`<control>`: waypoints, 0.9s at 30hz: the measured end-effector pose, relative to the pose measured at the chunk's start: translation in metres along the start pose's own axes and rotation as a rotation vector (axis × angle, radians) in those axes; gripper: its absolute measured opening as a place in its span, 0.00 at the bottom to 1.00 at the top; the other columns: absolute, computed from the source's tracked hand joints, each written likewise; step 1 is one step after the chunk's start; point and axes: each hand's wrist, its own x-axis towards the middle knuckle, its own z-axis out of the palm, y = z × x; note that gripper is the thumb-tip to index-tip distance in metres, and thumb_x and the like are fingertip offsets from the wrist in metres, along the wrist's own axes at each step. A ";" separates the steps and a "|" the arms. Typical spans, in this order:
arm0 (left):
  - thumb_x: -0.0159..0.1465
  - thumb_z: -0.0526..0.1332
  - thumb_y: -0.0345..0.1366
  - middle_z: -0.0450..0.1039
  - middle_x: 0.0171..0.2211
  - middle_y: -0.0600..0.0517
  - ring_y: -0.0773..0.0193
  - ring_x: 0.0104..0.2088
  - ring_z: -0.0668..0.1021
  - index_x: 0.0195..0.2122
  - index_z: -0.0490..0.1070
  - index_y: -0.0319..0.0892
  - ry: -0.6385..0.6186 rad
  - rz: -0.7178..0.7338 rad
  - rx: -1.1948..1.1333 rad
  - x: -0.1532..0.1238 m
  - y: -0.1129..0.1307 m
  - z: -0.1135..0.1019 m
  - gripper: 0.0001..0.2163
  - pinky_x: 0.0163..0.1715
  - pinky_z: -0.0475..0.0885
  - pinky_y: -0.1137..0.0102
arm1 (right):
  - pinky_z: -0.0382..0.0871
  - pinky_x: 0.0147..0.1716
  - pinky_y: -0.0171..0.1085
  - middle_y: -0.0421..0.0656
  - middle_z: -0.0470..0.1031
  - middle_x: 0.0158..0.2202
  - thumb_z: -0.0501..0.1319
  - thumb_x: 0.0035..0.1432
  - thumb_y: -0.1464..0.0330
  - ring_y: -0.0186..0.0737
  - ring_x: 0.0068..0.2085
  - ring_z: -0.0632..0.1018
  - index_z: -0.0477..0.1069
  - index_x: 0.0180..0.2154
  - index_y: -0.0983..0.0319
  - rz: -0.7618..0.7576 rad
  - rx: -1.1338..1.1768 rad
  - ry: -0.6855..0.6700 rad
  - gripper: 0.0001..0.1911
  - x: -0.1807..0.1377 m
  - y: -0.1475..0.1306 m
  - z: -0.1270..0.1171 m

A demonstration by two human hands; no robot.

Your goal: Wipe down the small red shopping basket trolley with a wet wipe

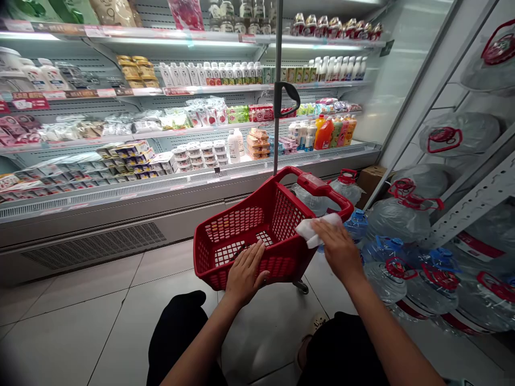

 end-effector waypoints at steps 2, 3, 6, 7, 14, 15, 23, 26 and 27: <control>0.76 0.50 0.51 0.48 0.75 0.50 0.55 0.73 0.59 0.77 0.38 0.43 0.010 -0.009 0.000 0.000 0.001 0.001 0.35 0.71 0.57 0.57 | 0.51 0.72 0.54 0.44 0.68 0.68 0.47 0.63 0.80 0.45 0.70 0.66 0.54 0.73 0.57 0.082 -0.025 0.048 0.39 0.000 0.006 0.002; 0.76 0.50 0.51 0.49 0.75 0.50 0.55 0.73 0.59 0.77 0.38 0.44 0.018 -0.016 -0.001 0.001 0.003 0.001 0.35 0.71 0.57 0.57 | 0.52 0.72 0.54 0.45 0.68 0.68 0.47 0.63 0.80 0.45 0.70 0.66 0.53 0.73 0.58 0.097 -0.027 0.063 0.39 0.000 0.002 0.004; 0.76 0.51 0.50 0.50 0.75 0.49 0.55 0.73 0.59 0.77 0.38 0.44 0.041 -0.040 -0.003 0.001 0.006 0.003 0.35 0.72 0.56 0.57 | 0.54 0.72 0.52 0.45 0.68 0.68 0.46 0.63 0.81 0.44 0.70 0.66 0.51 0.74 0.58 -0.008 0.019 0.023 0.40 -0.003 -0.025 0.015; 0.77 0.50 0.50 0.50 0.75 0.49 0.55 0.73 0.59 0.77 0.38 0.44 0.042 -0.042 -0.003 0.001 0.006 0.003 0.34 0.72 0.55 0.57 | 0.55 0.72 0.51 0.45 0.67 0.69 0.46 0.64 0.81 0.42 0.70 0.66 0.50 0.74 0.57 -0.067 0.040 -0.015 0.39 -0.005 -0.034 0.017; 0.77 0.50 0.50 0.48 0.76 0.50 0.57 0.74 0.57 0.77 0.39 0.43 0.020 -0.019 0.020 0.000 0.005 0.002 0.34 0.72 0.56 0.59 | 0.49 0.73 0.54 0.42 0.65 0.70 0.45 0.65 0.81 0.43 0.70 0.65 0.50 0.74 0.53 0.049 0.021 0.024 0.40 -0.011 -0.014 0.002; 0.77 0.50 0.50 0.48 0.75 0.50 0.57 0.74 0.58 0.77 0.38 0.43 0.026 -0.025 0.021 0.001 0.006 0.003 0.34 0.72 0.56 0.59 | 0.50 0.72 0.55 0.42 0.65 0.70 0.45 0.64 0.81 0.44 0.71 0.64 0.49 0.74 0.53 0.089 0.017 0.045 0.40 -0.011 -0.011 0.002; 0.77 0.49 0.52 0.48 0.76 0.50 0.57 0.74 0.58 0.77 0.36 0.43 0.034 -0.026 0.001 0.009 0.011 0.011 0.35 0.72 0.56 0.58 | 0.54 0.71 0.50 0.42 0.65 0.70 0.45 0.65 0.81 0.41 0.70 0.65 0.46 0.75 0.56 -0.155 0.112 -0.098 0.40 -0.009 -0.057 0.032; 0.77 0.48 0.53 0.47 0.76 0.51 0.58 0.74 0.57 0.77 0.37 0.43 0.016 -0.014 -0.002 0.012 0.010 0.009 0.35 0.72 0.56 0.59 | 0.51 0.72 0.51 0.42 0.64 0.70 0.44 0.65 0.81 0.40 0.69 0.67 0.47 0.75 0.53 -0.146 0.094 -0.084 0.40 -0.013 -0.028 0.025; 0.76 0.48 0.53 0.47 0.76 0.51 0.58 0.74 0.57 0.77 0.37 0.43 0.012 -0.011 -0.003 0.013 0.010 0.008 0.35 0.72 0.56 0.59 | 0.50 0.72 0.52 0.41 0.63 0.71 0.44 0.65 0.81 0.40 0.70 0.66 0.47 0.75 0.53 -0.109 0.079 -0.069 0.40 -0.015 -0.012 0.022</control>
